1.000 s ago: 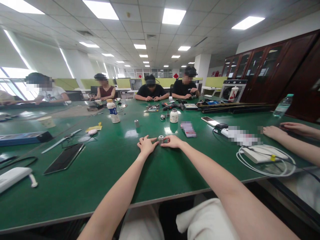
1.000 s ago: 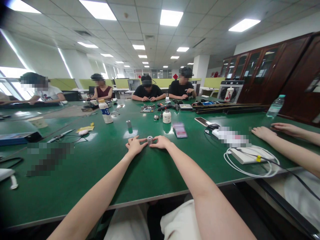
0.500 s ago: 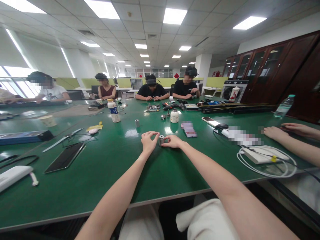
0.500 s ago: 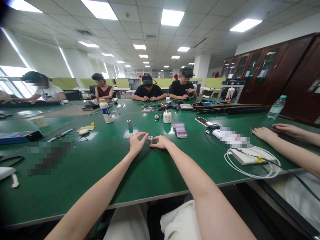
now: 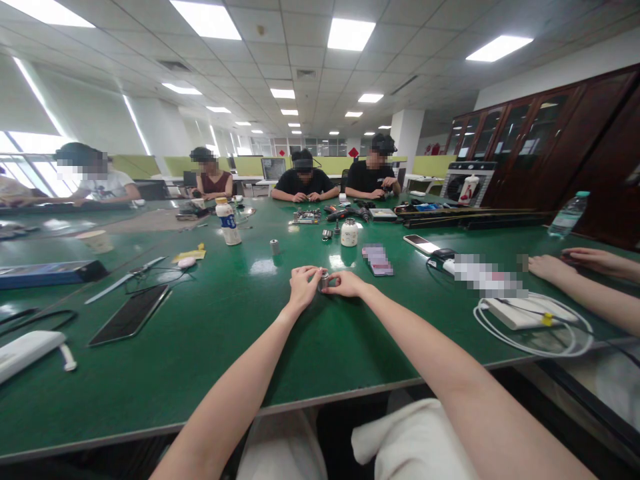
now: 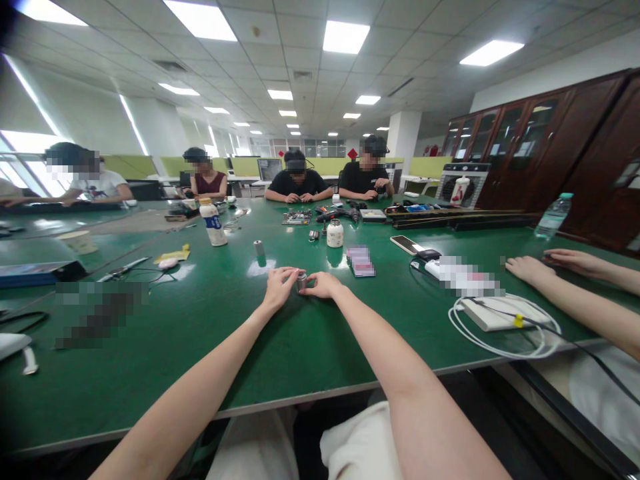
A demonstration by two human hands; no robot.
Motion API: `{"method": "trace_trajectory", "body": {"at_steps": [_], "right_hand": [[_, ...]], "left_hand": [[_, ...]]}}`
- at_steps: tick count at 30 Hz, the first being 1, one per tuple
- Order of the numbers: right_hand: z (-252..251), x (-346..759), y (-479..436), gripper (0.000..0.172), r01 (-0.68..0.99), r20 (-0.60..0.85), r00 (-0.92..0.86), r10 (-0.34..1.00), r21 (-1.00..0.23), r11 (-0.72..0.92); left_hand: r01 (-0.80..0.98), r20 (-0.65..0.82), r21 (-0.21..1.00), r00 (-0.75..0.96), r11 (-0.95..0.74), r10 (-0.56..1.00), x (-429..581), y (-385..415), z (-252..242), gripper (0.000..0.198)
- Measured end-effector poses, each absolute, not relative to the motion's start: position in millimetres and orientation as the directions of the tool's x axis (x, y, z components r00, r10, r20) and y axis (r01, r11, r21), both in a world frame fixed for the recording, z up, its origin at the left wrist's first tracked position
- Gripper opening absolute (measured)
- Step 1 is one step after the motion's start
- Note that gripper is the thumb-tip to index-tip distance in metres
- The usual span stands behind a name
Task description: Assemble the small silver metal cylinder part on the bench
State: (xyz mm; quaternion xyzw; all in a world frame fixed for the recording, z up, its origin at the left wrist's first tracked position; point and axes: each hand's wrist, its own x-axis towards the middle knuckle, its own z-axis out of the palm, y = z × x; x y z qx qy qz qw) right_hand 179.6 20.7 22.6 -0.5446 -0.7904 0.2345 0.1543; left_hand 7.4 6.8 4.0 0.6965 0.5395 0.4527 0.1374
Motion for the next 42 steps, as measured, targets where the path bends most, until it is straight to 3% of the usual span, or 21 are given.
{"method": "trace_trajectory", "body": {"at_steps": [4,7,13,19,24,30,36,39,42], "right_hand": [[21.9,179.4,21.7,0.052,0.789,-0.014,-0.355,0.935,-0.541,0.291],[20.9,179.6,22.5,0.051,0.789,-0.013,-0.357,0.934,-0.540,0.294],[21.0,180.3,22.7,0.051,0.793,-0.011,-0.370,0.929,-0.525,0.310],[21.6,179.3,22.2,0.056,0.799,-0.009,-0.357,0.934,-0.522,0.300],[21.6,178.3,21.8,0.049,0.810,-0.017,-0.356,0.935,-0.504,0.299],[21.7,177.5,20.7,0.050,0.828,-0.014,-0.365,0.931,-0.463,0.317],[23.0,176.8,19.2,0.050,0.827,-0.023,-0.359,0.933,-0.470,0.307],[23.0,177.1,19.2,0.050,0.822,-0.024,-0.364,0.931,-0.479,0.309],[22.3,177.5,20.0,0.050,0.820,-0.020,-0.366,0.930,-0.479,0.312]], "left_hand": [[0.597,0.493,0.717,-0.072,-0.359,0.867,8.1,7.1,4.1,0.040],[0.594,0.496,0.730,-0.117,-0.339,0.861,7.8,6.5,4.0,0.032],[0.620,0.504,0.688,-0.035,-0.377,0.863,9.6,5.4,1.6,0.017],[0.623,0.522,0.696,-0.096,-0.358,0.847,8.5,7.5,1.4,0.019],[0.645,0.532,0.695,-0.164,-0.318,0.831,5.4,7.9,1.7,0.023],[0.637,0.560,0.682,-0.140,-0.359,0.816,5.3,7.0,5.4,0.022],[0.781,0.387,0.619,-0.215,-0.080,0.897,-5.4,2.0,6.2,0.022],[0.843,0.303,0.537,-0.156,-0.033,0.940,-10.8,0.8,4.1,0.020],[0.858,0.313,0.513,-0.148,-0.035,0.938,-12.7,1.8,3.3,0.025]]}}
